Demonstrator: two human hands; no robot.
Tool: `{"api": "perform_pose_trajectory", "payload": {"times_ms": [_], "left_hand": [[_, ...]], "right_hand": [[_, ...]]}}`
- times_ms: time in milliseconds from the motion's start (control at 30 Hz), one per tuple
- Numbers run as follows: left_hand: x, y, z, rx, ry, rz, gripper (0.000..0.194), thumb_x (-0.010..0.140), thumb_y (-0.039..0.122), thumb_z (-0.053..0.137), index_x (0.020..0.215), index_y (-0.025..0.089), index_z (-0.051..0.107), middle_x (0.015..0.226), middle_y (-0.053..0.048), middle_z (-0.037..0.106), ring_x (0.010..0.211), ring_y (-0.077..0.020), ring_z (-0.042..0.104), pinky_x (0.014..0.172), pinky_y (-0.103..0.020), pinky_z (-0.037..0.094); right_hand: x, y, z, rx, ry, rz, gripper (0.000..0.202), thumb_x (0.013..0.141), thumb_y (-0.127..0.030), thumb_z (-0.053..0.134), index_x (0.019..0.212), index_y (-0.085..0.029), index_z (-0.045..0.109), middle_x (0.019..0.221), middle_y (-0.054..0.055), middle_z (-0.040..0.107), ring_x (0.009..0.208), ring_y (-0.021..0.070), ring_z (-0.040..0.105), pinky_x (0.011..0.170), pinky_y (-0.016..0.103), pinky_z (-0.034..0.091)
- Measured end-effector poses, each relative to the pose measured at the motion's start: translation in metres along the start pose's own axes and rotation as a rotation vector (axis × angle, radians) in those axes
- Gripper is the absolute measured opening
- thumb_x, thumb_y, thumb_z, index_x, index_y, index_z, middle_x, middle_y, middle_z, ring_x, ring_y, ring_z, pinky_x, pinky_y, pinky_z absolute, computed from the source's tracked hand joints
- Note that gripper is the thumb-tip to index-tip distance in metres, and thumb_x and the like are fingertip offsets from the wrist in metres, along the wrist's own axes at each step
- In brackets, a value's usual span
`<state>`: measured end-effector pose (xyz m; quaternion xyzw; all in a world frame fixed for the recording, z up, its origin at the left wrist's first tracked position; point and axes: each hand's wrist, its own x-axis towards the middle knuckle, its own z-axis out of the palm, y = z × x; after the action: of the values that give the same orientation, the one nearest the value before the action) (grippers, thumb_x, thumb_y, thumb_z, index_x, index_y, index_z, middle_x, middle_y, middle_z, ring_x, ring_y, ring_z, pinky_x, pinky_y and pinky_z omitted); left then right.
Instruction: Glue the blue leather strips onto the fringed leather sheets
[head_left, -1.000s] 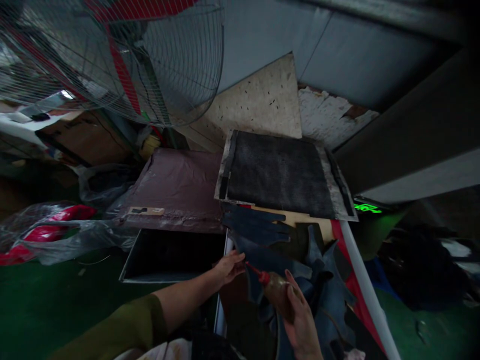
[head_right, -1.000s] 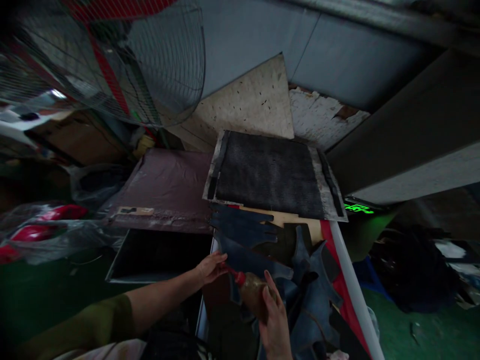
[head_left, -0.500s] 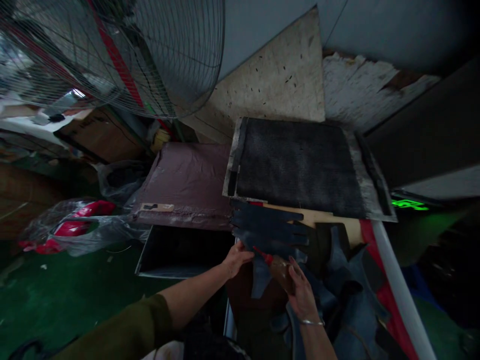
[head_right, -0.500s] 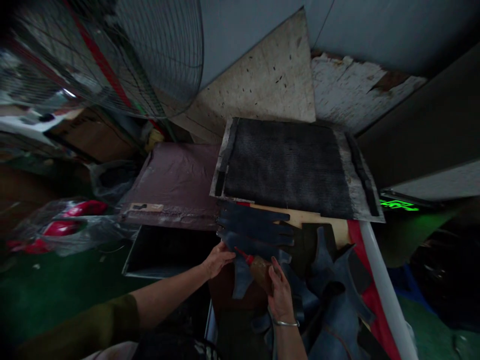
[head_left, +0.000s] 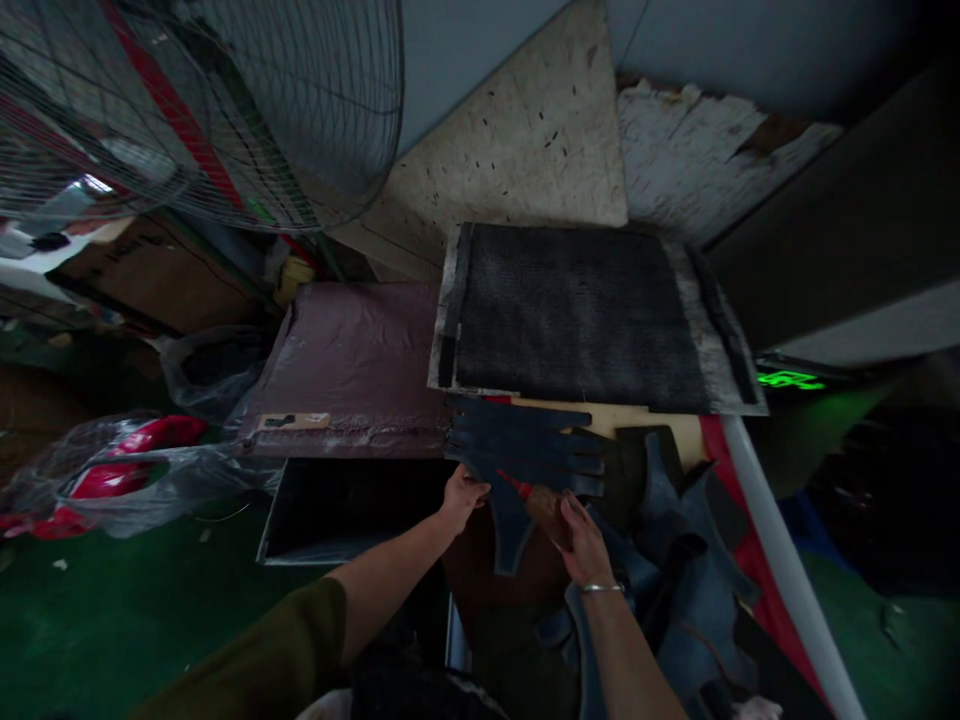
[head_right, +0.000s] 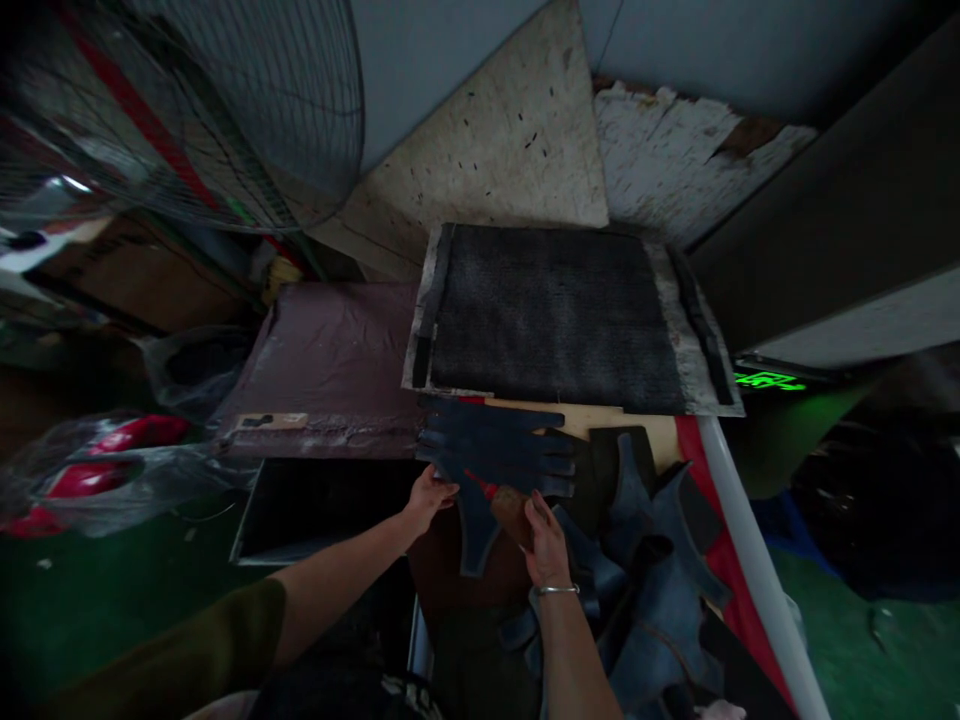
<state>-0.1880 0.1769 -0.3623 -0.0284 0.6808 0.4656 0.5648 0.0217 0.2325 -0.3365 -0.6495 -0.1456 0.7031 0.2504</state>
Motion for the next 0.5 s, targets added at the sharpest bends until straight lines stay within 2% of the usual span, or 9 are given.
{"api": "perform_pose_trajectory", "payload": {"times_ms": [100,200,300,400,500], "left_hand": [[-0.003,0.001,-0.006,0.077,0.052,-0.015,0.05,0.063,0.021,0.081,0.103,0.022,0.051,0.071,0.004,0.061,0.053,-0.01,0.059,0.056,-0.022,0.046],[-0.013,-0.001,-0.013,0.158,0.092,-0.039,0.045,0.068,0.023,0.079,0.103,0.022,0.051,0.066,0.006,0.057,0.047,-0.0085,0.055,0.052,-0.02,0.041],[-0.031,-0.01,-0.004,0.217,0.022,-0.063,0.032,0.07,0.021,0.078,0.093,0.022,0.056,0.062,0.007,0.056,0.048,-0.0085,0.054,0.051,-0.019,0.039],[-0.05,-0.028,0.035,0.272,-0.137,-0.158,0.02,0.072,0.022,0.078,0.079,0.018,0.06,0.058,0.004,0.057,0.048,-0.0095,0.055,0.05,-0.019,0.041],[-0.056,-0.048,0.093,0.316,-0.273,-0.305,0.018,0.077,0.025,0.075,0.079,0.013,0.062,0.062,0.0,0.061,0.053,-0.0123,0.059,0.053,-0.024,0.048]], "right_hand": [[-0.017,-0.003,-0.009,0.07,0.023,-0.029,0.061,0.076,-0.044,0.073,0.131,-0.026,0.054,0.125,0.008,0.064,0.105,0.0241,0.065,0.09,0.046,0.051],[-0.048,-0.001,-0.029,0.16,0.032,-0.087,0.063,0.069,-0.049,0.077,0.125,-0.028,0.058,0.121,0.005,0.067,0.108,0.0247,0.064,0.092,0.042,0.05],[-0.087,0.01,-0.061,0.239,0.066,-0.126,0.06,0.068,-0.051,0.077,0.122,-0.03,0.06,0.121,0.004,0.068,0.11,0.0242,0.063,0.095,0.04,0.049],[-0.125,0.036,-0.099,0.294,0.145,-0.131,0.057,0.068,-0.053,0.075,0.118,-0.031,0.063,0.119,0.003,0.069,0.112,0.0241,0.063,0.096,0.038,0.048],[-0.157,0.075,-0.138,0.299,0.233,-0.144,0.05,0.069,-0.056,0.073,0.114,-0.033,0.065,0.119,0.004,0.069,0.111,0.0261,0.064,0.094,0.04,0.051]]}}
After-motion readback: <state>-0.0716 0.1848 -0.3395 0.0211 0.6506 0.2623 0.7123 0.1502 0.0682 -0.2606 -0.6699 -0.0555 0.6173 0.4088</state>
